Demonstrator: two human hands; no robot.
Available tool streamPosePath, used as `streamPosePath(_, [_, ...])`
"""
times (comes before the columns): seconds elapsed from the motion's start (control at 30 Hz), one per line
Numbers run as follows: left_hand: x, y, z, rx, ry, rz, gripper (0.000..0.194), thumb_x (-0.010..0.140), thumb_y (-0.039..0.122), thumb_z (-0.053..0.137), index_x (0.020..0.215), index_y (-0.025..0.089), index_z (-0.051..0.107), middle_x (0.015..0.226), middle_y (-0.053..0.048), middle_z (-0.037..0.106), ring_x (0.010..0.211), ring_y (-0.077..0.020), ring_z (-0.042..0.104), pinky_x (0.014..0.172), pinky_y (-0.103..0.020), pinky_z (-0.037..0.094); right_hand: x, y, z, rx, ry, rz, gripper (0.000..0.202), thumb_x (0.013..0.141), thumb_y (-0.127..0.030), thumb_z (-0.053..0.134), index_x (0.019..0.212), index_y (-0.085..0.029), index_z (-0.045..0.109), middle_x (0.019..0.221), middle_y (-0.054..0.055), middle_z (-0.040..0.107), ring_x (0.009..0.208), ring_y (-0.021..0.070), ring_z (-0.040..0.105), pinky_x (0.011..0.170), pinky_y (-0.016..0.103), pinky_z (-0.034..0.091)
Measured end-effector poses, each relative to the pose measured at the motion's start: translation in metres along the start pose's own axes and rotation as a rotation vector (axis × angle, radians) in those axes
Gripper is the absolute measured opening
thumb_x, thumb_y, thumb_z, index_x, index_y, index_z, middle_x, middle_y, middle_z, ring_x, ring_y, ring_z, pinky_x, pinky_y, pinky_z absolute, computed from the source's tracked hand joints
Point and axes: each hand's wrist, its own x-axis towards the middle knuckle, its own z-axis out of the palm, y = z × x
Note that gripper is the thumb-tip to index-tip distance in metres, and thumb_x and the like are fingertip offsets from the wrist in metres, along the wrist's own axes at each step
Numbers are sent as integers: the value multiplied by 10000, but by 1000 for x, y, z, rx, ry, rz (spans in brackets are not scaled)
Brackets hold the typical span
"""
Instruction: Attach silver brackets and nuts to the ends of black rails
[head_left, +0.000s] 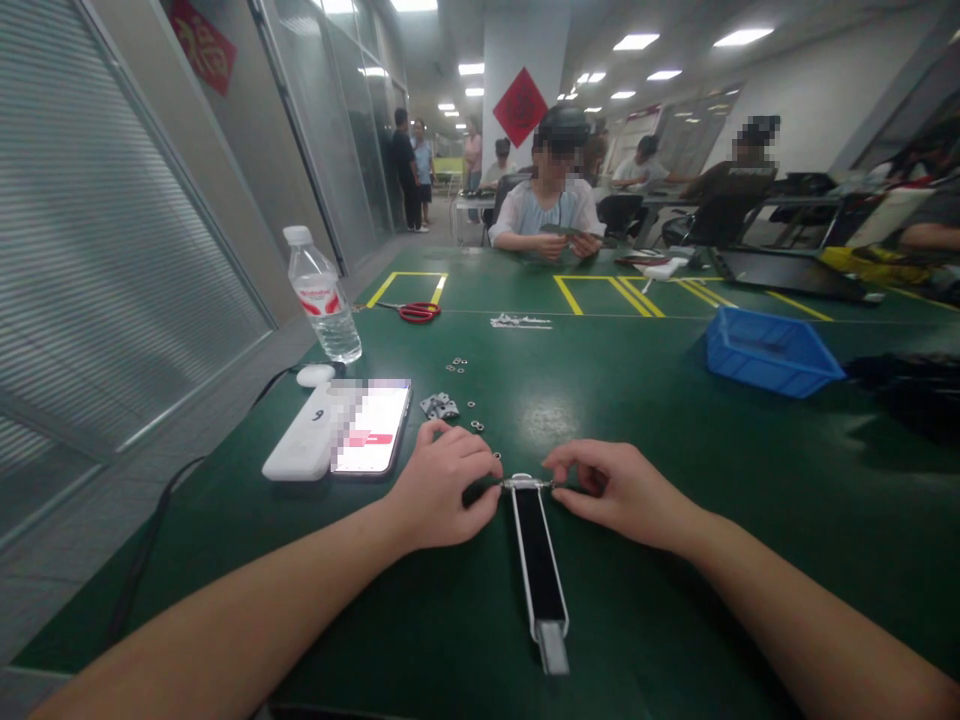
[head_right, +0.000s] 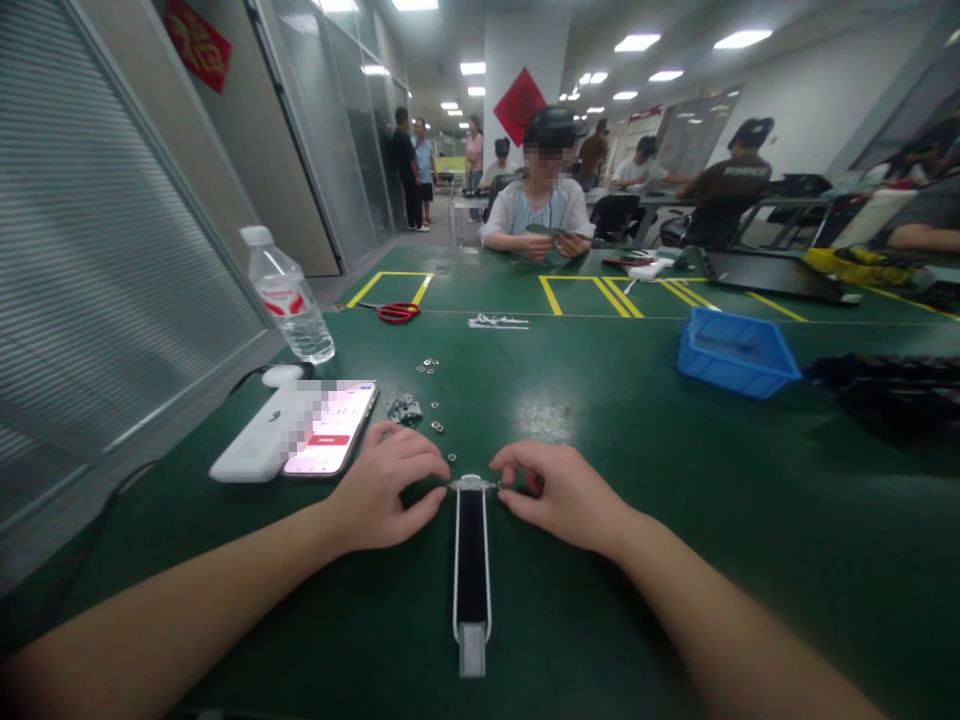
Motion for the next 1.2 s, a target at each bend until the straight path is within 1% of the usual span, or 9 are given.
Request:
streamPosePath(0.1, [0, -1, 0, 10, -48, -4, 137, 799, 237, 515, 835, 199, 641, 871, -15, 684, 865, -208, 587, 887, -433, 273, 0, -1, 0, -12, -3, -1, 200, 797, -164, 602, 996, -185, 615, 819, 1, 627, 574, 84, 489, 537, 202, 406])
streamPosePath(0.3, [2, 1, -1, 15, -88, -19, 153, 827, 230, 498, 831, 202, 648, 867, -16, 685, 848, -198, 579, 887, -421, 280, 1, 0, 3, -4, 6, -11, 166, 809, -174, 609, 973, -182, 625, 813, 6, 634, 563, 82, 501, 530, 200, 411])
streamPosePath(0.5, [2, -1, 3, 11, -93, -11, 138, 827, 232, 505, 824, 197, 639, 858, -9, 678, 843, -192, 585, 885, -426, 280, 0, 2, 5, -16, 35, -36, 161, 821, -211, 603, 977, -180, 627, 805, 9, 633, 537, 77, 489, 507, 200, 395])
streamPosePath(0.73, [2, -2, 4, 16, -94, -9, 111, 829, 228, 523, 817, 200, 630, 843, 6, 670, 854, -182, 599, 881, -419, 281, 1, 0, 4, 0, 21, -43, 154, 838, -235, 579, 980, -188, 617, 825, 14, 626, 551, 81, 497, 501, 202, 398])
streamPosePath(0.93, [2, -3, 6, 18, -97, -12, 105, 829, 232, 527, 816, 204, 627, 839, 12, 667, 862, -181, 594, 897, -422, 276, 1, 0, 6, -19, 20, -75, 174, 830, -194, 560, 996, -192, 613, 823, 13, 603, 552, 79, 478, 514, 204, 398])
streamPosePath(1.2, [2, -1, 3, -5, -113, -24, 114, 832, 221, 520, 816, 198, 630, 839, 2, 668, 855, -191, 596, 908, -433, 262, 1, 1, 7, -20, 29, -94, 188, 822, -168, 558, 1004, -190, 604, 831, 12, 583, 556, 77, 480, 518, 205, 399])
